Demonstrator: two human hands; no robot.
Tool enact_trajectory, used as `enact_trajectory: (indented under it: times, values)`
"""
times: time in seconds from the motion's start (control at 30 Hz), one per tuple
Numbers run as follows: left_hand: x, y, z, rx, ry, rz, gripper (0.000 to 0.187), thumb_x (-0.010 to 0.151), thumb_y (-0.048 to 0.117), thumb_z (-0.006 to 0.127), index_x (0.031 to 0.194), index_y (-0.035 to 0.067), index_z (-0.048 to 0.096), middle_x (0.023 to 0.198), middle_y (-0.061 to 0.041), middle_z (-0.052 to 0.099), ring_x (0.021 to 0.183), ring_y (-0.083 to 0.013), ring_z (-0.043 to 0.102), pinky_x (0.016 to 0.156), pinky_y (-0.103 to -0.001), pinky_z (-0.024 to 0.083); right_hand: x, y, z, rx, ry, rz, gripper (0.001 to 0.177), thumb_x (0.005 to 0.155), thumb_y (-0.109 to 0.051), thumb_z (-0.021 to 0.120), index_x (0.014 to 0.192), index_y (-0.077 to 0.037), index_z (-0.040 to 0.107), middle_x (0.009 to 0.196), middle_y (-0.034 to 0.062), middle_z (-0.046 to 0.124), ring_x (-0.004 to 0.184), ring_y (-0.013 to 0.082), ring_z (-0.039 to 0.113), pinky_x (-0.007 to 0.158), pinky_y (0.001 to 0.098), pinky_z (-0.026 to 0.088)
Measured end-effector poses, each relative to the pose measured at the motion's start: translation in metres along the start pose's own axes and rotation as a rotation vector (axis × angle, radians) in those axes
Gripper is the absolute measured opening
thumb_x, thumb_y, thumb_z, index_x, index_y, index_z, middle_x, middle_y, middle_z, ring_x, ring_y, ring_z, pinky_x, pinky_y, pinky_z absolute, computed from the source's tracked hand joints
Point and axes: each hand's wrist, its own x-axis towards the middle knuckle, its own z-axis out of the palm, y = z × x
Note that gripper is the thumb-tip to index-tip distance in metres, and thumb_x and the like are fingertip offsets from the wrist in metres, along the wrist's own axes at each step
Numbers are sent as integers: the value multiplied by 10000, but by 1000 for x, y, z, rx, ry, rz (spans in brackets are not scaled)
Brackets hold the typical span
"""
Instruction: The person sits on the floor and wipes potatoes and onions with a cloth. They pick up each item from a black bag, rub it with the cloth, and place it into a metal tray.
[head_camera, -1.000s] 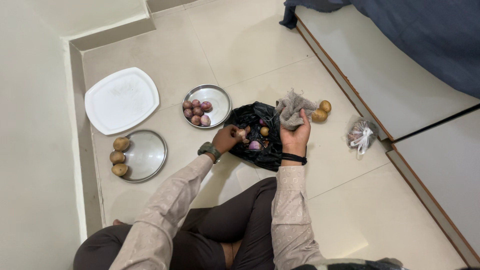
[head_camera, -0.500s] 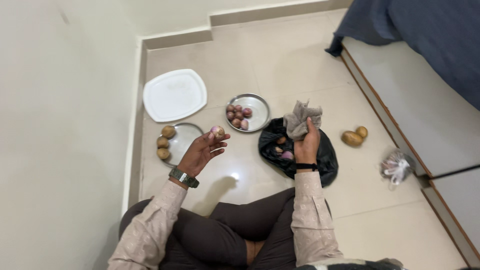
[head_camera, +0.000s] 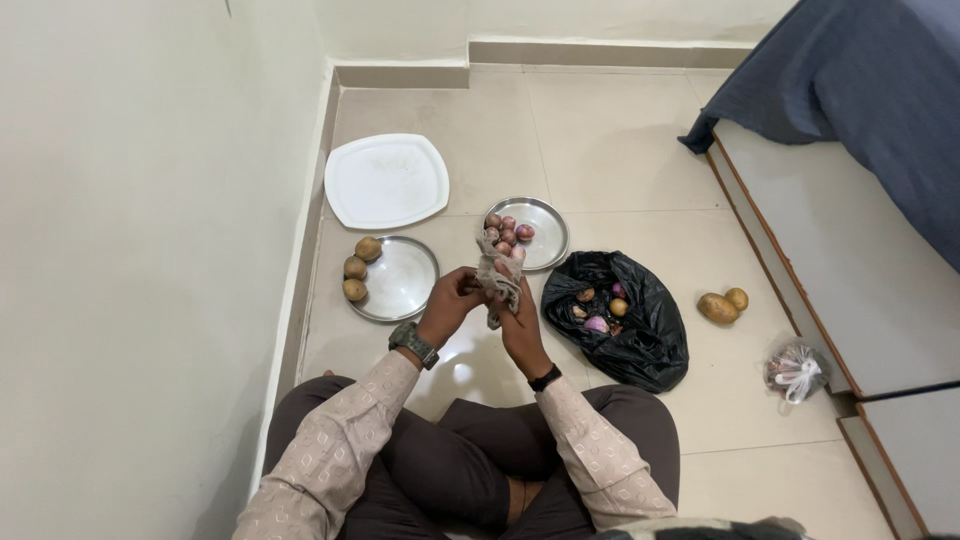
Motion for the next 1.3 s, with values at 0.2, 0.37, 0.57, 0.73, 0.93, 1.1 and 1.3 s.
enact_trajectory:
  times: [0.2,0.37,0.57,0.73,0.93,1.1,1.3]
  values:
    - [-8,6,8,288,89,94,370,834,190,823,1101,-23,679,915,-100,764,843,-161,746,773,-307,604,-2,15,1,-61,108,106,323,1039,-34,488,1349,-30,577,1083,37,625,842,78,564,685,221,477]
    - [-13,21,11,499,73,389,449,785,183,844,1135,-31,661,989,-143,725,894,-258,721,781,-359,573,5,40,-17,331,225,427,272,1076,-228,519,1217,-11,605,1053,49,679,905,106,636,781,261,533]
    - [-6,23,10,500,108,185,401,784,188,830,1120,30,678,999,-127,739,917,-270,742,760,-376,595,-1,39,-12,309,178,423,324,1095,-304,524,1246,-31,610,1043,38,662,915,112,610,810,274,509]
    - [-8,11,2,718,156,193,298,803,194,795,1031,37,688,965,-156,718,917,-334,689,793,-433,551,-6,28,5,209,134,350,319,1022,-241,571,1293,-71,581,1108,-1,681,987,64,612,861,234,502]
    - [-6,4,8,734,113,279,411,775,283,847,1079,53,695,980,-133,715,949,-332,660,821,-444,531,1,44,-18,475,194,468,271,1076,-196,588,1188,45,642,1046,80,699,906,134,649,829,293,528]
    - [-10,10,15,687,74,293,437,768,292,833,1125,72,710,1027,-105,733,964,-312,665,825,-432,530,11,34,-34,578,200,597,295,1042,-225,560,1204,10,634,1094,72,706,951,139,678,853,307,551]
    - [0,2,3,681,153,75,286,835,240,780,1040,55,706,986,-140,731,930,-332,695,813,-437,561,-6,33,-2,292,86,477,364,1094,-317,532,1335,-57,616,1097,1,657,991,100,596,875,271,498]
